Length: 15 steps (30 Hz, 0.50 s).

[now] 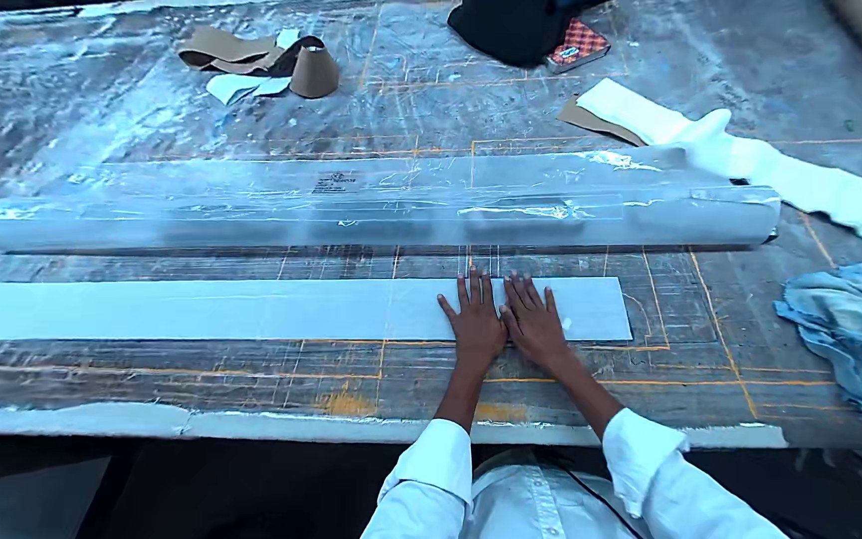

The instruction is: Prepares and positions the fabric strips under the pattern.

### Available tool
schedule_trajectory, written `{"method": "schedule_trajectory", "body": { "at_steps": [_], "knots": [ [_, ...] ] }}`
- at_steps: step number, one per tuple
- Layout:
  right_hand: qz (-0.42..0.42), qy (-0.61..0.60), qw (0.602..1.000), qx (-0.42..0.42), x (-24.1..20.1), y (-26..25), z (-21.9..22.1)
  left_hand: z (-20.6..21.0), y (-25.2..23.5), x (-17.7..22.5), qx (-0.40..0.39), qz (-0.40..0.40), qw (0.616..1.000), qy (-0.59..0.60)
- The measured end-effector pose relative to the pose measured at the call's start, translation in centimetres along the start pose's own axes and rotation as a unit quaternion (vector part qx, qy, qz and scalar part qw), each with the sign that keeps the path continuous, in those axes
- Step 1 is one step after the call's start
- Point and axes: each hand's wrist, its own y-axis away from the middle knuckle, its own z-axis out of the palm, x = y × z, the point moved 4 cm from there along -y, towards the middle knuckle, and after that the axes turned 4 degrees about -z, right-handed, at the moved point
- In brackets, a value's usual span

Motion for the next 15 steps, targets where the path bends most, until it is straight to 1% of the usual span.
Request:
{"method": "schedule_trajectory", "body": {
  "at_steps": [1,4,7,12,15],
  "knots": [
    [0.007,0.01,1.0,-0.003,0.3,-0.1,0.5,0.0,-0.1,0.0,0.006,0.0,1.0,0.002],
    [0.029,0.054,0.998,-0.018,2.2,0.8,-0.7,0.3,-0.3,0.0,0.03,0.002,0.999,0.036],
    [0.073,0.089,0.993,-0.035,4.8,1.2,-1.4,0.5,-0.4,0.1,0.015,0.005,0.998,0.056],
    [0.106,0.105,0.987,-0.051,5.3,0.8,-1.8,0.3,-0.5,0.0,0.01,0.008,0.998,0.069],
    [0.125,0.104,0.986,-0.045,6.0,0.4,-2.1,0.0,-0.6,0.0,0.003,0.011,0.996,0.085]
  ]
}}
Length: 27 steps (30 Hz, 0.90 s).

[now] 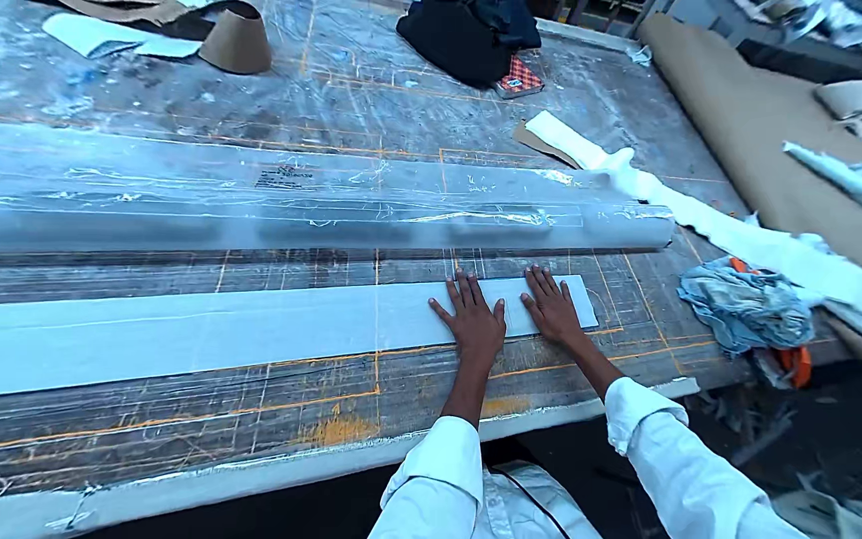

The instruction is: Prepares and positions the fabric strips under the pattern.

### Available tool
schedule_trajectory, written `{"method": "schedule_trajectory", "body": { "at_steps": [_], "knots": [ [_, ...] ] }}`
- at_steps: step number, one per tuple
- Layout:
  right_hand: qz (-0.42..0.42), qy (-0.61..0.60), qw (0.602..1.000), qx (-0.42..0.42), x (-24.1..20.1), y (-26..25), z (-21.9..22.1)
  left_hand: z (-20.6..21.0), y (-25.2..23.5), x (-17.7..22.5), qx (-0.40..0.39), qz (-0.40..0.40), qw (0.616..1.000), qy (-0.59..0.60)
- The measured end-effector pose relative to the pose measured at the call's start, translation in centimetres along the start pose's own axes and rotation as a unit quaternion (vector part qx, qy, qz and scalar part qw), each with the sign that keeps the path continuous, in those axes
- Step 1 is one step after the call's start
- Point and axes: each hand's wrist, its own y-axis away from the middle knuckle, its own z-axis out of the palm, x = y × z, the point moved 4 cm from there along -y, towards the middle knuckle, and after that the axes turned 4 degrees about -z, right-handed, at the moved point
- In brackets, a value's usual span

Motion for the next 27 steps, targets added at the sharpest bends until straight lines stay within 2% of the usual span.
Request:
{"method": "schedule_trajectory", "body": {
  "at_steps": [2,6,7,9,10,12,15,17,20,24,27],
  "knots": [
    [0.004,0.002,1.0,-0.006,0.2,-0.3,-0.2,-0.5,0.4,0.4,-0.001,0.041,0.999,0.016],
    [-0.001,-0.012,1.0,-0.004,0.1,-0.4,-0.2,-3.4,2.8,2.4,-0.027,0.207,0.977,0.038],
    [-0.002,-0.014,1.0,-0.003,0.2,-0.4,-0.2,-3.6,2.8,2.9,-0.051,0.226,0.972,0.035],
    [-0.004,-0.015,1.0,0.0,0.4,-0.3,0.0,-2.7,1.9,3.5,-0.107,0.216,0.97,-0.004],
    [-0.004,-0.019,1.0,0.004,0.4,-0.3,0.1,-2.4,1.4,3.7,-0.109,0.205,0.973,-0.015],
    [-0.005,-0.033,0.999,0.013,0.3,-0.3,0.0,-2.5,1.0,3.9,-0.076,0.201,0.977,-0.005],
    [-0.008,-0.047,0.998,0.044,0.7,0.7,-1.3,-2.1,1.4,4.2,-0.023,0.241,0.97,0.003],
    [-0.001,-0.043,0.998,0.054,2.6,1.0,-1.8,-1.2,0.7,4.5,-0.014,0.239,0.971,-0.02],
    [0.024,-0.028,0.995,0.089,7.2,1.8,-2.1,-1.1,-0.9,5.6,-0.054,0.215,0.975,-0.031],
    [0.062,-0.058,0.981,0.175,13.7,3.2,-4.6,-4.9,-4.8,8.0,-0.024,0.228,0.973,0.02],
    [0.106,-0.117,0.958,0.24,17.4,4.3,-4.0,-9.5,-10.5,8.9,0.009,0.231,0.973,0.021]
  ]
}}
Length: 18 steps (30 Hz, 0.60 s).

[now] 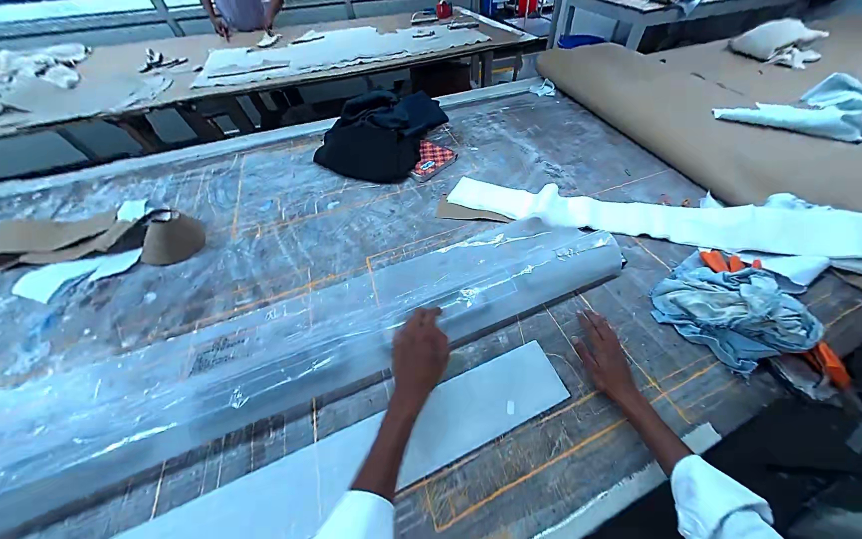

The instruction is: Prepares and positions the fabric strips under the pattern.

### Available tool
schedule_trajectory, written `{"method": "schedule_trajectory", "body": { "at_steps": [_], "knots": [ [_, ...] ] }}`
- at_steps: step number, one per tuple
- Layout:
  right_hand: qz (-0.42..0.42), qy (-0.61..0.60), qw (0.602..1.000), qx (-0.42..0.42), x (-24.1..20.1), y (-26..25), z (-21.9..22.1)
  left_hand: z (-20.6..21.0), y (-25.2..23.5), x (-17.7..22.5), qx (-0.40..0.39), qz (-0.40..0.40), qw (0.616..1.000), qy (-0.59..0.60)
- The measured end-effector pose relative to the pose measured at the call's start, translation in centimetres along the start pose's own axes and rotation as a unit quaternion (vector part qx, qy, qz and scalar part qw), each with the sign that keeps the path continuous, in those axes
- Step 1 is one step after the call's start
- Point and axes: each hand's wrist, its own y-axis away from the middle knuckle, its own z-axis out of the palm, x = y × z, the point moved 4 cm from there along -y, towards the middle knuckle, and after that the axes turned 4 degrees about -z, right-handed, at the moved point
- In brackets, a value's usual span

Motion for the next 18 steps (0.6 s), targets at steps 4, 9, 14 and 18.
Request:
{"method": "schedule_trajectory", "body": {
  "at_steps": [4,9,14,18],
  "knots": [
    [0.027,-0.002,1.0,-0.011,0.4,-0.2,0.3,-3.8,-8.5,-5.4,0.0,-0.057,0.997,0.052],
    [0.065,-0.016,0.997,-0.047,-0.4,-0.3,-0.2,-3.3,-16.6,-15.0,-0.084,-0.143,0.986,-0.006],
    [0.069,-0.048,0.995,-0.048,-0.2,-0.7,-0.4,-1.5,-19.5,-20.7,-0.168,-0.181,0.966,-0.076],
    [0.077,-0.045,0.994,-0.055,-0.2,-0.8,-0.5,-1.2,-19.2,-21.2,-0.207,-0.184,0.955,-0.11]
  ]
}}
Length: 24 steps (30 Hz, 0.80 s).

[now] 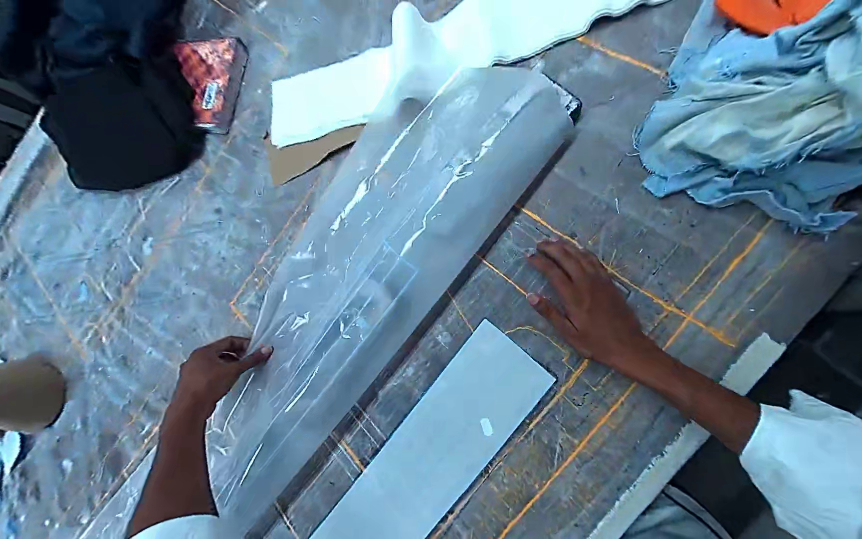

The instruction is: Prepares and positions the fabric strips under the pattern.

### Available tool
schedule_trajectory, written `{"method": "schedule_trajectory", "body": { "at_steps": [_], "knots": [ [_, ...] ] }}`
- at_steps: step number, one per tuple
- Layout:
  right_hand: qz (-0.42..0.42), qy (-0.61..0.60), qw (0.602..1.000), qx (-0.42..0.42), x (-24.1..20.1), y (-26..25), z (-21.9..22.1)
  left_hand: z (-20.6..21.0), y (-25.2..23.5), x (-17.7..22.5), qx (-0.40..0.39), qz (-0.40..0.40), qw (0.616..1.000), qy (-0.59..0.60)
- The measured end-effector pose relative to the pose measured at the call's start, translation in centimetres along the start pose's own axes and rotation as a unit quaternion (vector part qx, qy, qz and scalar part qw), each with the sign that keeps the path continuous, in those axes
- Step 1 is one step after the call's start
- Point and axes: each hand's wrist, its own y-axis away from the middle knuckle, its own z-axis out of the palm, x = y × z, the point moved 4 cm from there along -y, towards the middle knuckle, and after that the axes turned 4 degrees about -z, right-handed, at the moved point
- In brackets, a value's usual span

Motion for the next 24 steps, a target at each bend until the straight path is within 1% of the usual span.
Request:
{"method": "schedule_trajectory", "body": {
  "at_steps": [2,4,5,8,10,11,14,16,18,20,22,24],
  "knots": [
    [-0.001,-0.005,1.0,0.0,-0.1,0.1,0.1,-0.4,1.4,0.6,0.014,0.036,0.998,-0.048],
    [-0.005,-0.012,1.0,0.01,0.0,0.2,0.2,-1.9,4.4,1.6,0.066,0.1,0.989,-0.088],
    [-0.009,-0.016,1.0,0.014,0.2,0.1,0.2,-2.9,6.7,2.1,0.099,0.137,0.981,-0.094],
    [-0.015,-0.034,0.999,0.019,0.5,0.3,0.2,-5.2,17.0,2.5,0.198,0.215,0.95,-0.11],
    [-0.015,-0.043,0.999,0.012,0.6,0.2,0.0,-5.3,24.7,1.4,0.245,0.256,0.926,-0.129],
    [-0.02,-0.049,0.999,0.013,0.6,0.1,-0.2,-4.8,28.4,0.9,0.254,0.27,0.92,-0.131],
    [-0.016,-0.089,0.995,0.036,0.5,0.4,-0.9,-1.3,37.8,0.4,0.236,0.279,0.924,-0.112],
    [0.004,-0.116,0.991,0.065,0.3,1.0,-1.9,2.9,42.5,1.4,0.212,0.274,0.931,-0.117],
    [0.03,-0.171,0.98,0.095,0.0,2.5,-3.1,8.1,46.1,2.7,0.166,0.276,0.939,-0.12],
    [0.066,-0.276,0.951,0.123,-0.3,4.6,-3.9,12.8,47.9,3.5,0.144,0.276,0.943,-0.117],
    [0.129,-0.362,0.913,0.137,-0.9,7.3,-4.3,16.0,48.2,3.2,0.166,0.265,0.943,-0.113],
    [0.199,-0.39,0.891,0.121,-1.4,10.1,-4.3,18.1,47.8,2.4,0.204,0.256,0.94,-0.097]
  ]
}}
